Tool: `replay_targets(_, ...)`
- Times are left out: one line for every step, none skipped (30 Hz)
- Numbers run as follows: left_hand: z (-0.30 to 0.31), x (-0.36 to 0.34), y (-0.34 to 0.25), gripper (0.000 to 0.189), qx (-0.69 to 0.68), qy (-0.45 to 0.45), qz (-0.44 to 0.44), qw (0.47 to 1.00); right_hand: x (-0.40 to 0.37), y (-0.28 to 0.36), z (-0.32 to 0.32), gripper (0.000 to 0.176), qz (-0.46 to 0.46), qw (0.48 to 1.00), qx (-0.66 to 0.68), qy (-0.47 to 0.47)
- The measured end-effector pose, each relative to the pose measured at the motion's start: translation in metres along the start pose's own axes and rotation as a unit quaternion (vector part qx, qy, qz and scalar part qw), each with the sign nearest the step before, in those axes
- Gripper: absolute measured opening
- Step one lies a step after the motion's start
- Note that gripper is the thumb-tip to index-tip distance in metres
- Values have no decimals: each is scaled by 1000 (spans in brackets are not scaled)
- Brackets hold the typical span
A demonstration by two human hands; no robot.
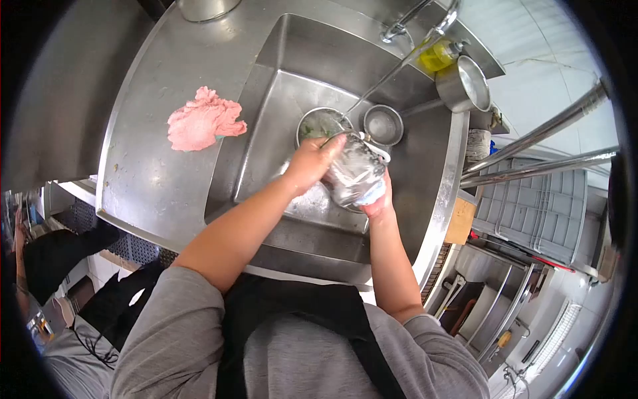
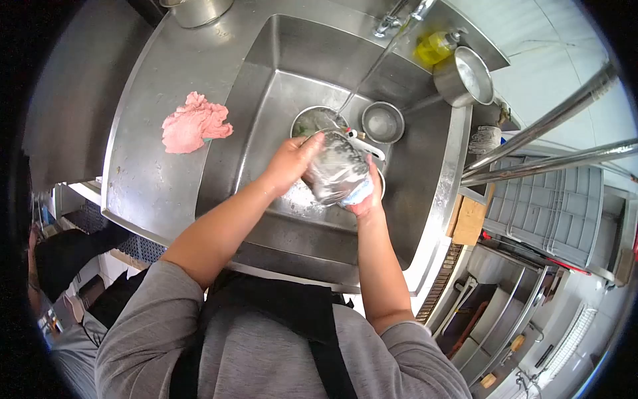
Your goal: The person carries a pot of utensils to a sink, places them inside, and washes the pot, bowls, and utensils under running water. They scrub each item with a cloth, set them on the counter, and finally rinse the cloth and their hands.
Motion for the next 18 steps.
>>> replay_targets(10,2,7,44,-3,-4,3,1000,4,1,-1,44,-5,1000,0,-2)
replay_targets(18,3,19,48,-97,-6,8,995,9,6,2,44,-23,996,-75,-37)
replay_targets(22,6,30,52,-188,-6,12,982,10,9,-3,45,-39,986,-149,-70)
replay_targets(27,10,38,63,-198,-31,9,980,8,23,-14,38,25,970,-225,-87)
replay_targets(30,11,39,63,-196,-31,9,980,8,25,-19,38,25,971,-224,-86)
replay_targets(24,10,52,72,-241,1,94,966,6,41,-33,36,98,902,-415,-61)
replay_targets(17,5,65,80,-286,33,177,941,-1,50,-53,35,164,791,-588,-33)
replay_targets(7,-20,53,86,-295,105,284,906,-20,47,-104,40,208,693,-691,-4)
replay_targets(11,-21,58,86,-297,105,284,906,-28,39,-118,47,264,563,-781,60)
replay_targets(7,-20,62,79,-336,158,276,887,-36,30,-128,49,274,486,-821,118)
replay_targets(2,-19,63,74,-371,210,267,864,-46,21,-139,50,283,403,-853,174)
replay_targets(0,-18,61,59,-395,215,260,854,-50,17,-139,45,217,391,-874,188)
replay_targets(-7,-17,63,59,-395,218,262,853,-51,23,-144,45,216,391,-876,184)
replay_targets(-7,-10,50,54,-273,189,164,929,-42,19,-124,45,19,415,-895,163)
replay_targets(-11,-6,36,49,-144,156,61,975,-44,14,-98,45,-179,427,-876,133)
replay_targets(-18,-6,20,42,12,126,-35,991,-35,14,-87,44,-170,465,-859,132)
replay_targets(-28,1,35,39,313,93,-268,906,-19,13,-57,46,-173,464,-864,88)
replay_targets(-29,-5,22,34,299,-3,-233,925,-1,11,-23,45,-123,541,-832,23)
Point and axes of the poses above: each hand's wrist, its own x-axis towards the middle knuckle, its own z-axis out of the back of the hand, y = z × x, the point moved 7 cm from there along x, towards the middle knuckle, and after that the axes turned 10 degrees about y, right-handed, at the moved point
